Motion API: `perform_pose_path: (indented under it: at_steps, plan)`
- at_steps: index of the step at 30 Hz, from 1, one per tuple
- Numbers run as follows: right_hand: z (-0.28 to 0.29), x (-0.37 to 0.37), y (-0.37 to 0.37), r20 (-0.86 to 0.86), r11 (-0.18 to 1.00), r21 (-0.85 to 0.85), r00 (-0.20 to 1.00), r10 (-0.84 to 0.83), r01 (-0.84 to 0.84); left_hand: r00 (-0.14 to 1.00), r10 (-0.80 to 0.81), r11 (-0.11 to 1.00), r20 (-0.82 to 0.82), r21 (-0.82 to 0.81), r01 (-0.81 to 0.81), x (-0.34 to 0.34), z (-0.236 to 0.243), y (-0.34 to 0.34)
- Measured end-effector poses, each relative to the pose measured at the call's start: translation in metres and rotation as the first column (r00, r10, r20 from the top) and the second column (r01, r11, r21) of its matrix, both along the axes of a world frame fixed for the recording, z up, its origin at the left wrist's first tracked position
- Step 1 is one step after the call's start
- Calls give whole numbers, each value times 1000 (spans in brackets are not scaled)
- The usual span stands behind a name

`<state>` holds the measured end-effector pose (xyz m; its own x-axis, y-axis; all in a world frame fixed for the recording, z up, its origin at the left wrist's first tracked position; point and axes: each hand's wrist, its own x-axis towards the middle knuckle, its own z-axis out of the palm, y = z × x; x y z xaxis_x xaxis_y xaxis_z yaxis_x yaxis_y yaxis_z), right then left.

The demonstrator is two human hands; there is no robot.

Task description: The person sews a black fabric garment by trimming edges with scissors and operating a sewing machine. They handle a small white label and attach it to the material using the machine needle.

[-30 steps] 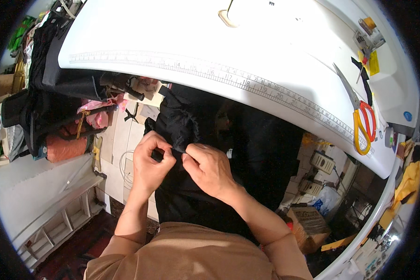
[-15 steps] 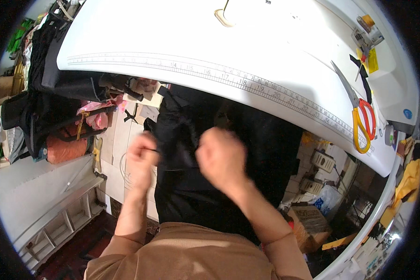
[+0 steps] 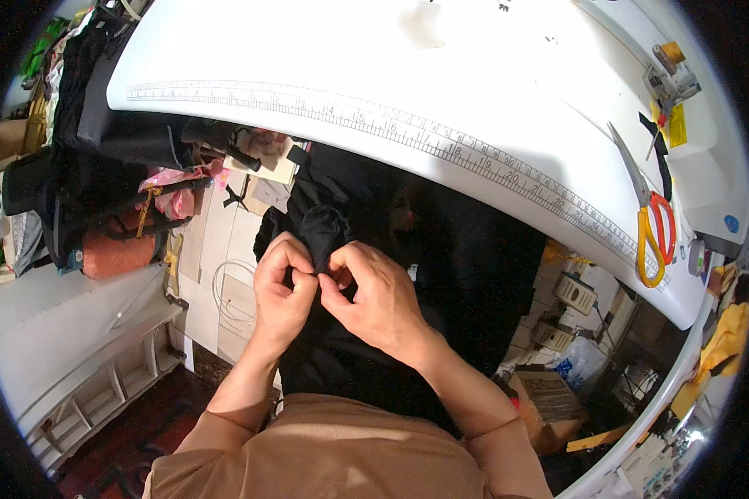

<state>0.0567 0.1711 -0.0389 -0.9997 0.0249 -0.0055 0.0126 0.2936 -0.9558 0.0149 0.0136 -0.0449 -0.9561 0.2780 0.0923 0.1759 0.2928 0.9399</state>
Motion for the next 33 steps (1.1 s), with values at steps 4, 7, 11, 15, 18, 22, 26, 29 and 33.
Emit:
perform_pose_path:
  at_steps: [4, 7, 11, 15, 18, 22, 26, 29, 33]
  plan:
    - [-12, 6, -8, 23, 990, 139, 999, -31, 27, 993, 14, 997, -119, -72, -22, 0, -1, 6]
    - [-14, 7, -9, -27, 967, 240, 996, -80, 84, 995, 69, 993, -78, -85, -76, 3, -5, 6]
    - [-16, 11, -4, 21, 974, 218, 998, -67, 61, 985, 33, 994, 172, -107, -14, 1, -11, 3]
    - [-16, 12, 0, 65, 988, 127, 993, -96, 87, 979, -102, 993, 175, -47, 111, -3, -7, -4]
    - [-14, 10, 4, 84, 988, 106, 989, -125, 116, 976, -185, 982, 114, -10, 187, -6, 7, -7]
    - [2, 8, 15, 25, 992, 72, 994, -109, 107, 959, -141, 990, 247, 53, 132, -1, 16, 3]
    - [62, 14, 74, 17, 992, -121, 999, 30, -28, 762, -466, 788, 450, 603, 126, 14, 53, 38]
    - [123, 45, 128, 9, 986, -76, 989, 150, -149, 587, -772, 397, 246, 907, 141, 48, 112, 95]
    - [191, 102, 168, 72, 950, 309, 997, 26, -47, 375, -891, -242, -256, 967, 85, 116, 183, 166]
